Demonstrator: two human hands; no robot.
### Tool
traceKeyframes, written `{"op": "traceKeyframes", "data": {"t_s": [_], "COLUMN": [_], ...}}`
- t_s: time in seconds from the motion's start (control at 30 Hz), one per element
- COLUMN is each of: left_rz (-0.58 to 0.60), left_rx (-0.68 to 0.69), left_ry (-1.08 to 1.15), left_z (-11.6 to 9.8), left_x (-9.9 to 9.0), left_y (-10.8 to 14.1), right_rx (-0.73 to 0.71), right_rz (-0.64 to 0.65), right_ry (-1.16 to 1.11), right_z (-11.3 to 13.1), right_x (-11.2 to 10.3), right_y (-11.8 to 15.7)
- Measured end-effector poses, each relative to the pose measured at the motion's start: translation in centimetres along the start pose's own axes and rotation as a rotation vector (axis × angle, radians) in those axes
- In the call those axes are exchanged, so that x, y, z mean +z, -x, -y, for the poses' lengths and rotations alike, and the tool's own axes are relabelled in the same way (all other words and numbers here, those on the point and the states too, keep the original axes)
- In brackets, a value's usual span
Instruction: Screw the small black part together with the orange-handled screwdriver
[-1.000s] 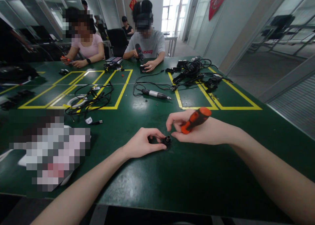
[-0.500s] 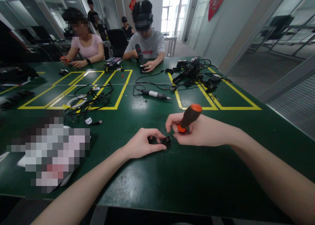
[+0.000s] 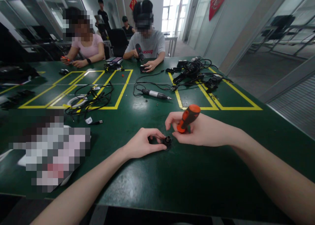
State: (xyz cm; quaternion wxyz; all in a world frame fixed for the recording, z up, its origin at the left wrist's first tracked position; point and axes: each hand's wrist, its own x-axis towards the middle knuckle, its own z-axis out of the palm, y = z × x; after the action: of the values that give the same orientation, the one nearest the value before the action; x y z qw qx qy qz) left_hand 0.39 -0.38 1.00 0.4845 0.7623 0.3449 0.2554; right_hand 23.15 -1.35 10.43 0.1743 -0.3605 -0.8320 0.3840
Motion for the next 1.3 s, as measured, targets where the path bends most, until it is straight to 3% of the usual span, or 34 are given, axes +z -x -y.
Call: {"op": "traceKeyframes", "data": {"t_s": [0.3, 0.93, 1.3], "left_rz": [-0.004, 0.004, 0.009], "left_rx": [0.014, -0.017, 0.012], "left_ry": [-0.003, -0.014, -0.091], "left_z": [0.0, 0.0, -0.4], "left_x": [0.0, 0.0, 0.0], "left_y": [0.0, 0.1, 0.2], "right_rx": [-0.074, 0.041, 0.03], "right_rz": [-0.003, 0.053, 0.052], "right_ry": [0.017, -0.115, -0.109], "right_z": [0.1, -0.7, -0.8], "right_x": [0.0, 0.1, 0.0], "right_y": [-0.3, 0.1, 0.0]}}
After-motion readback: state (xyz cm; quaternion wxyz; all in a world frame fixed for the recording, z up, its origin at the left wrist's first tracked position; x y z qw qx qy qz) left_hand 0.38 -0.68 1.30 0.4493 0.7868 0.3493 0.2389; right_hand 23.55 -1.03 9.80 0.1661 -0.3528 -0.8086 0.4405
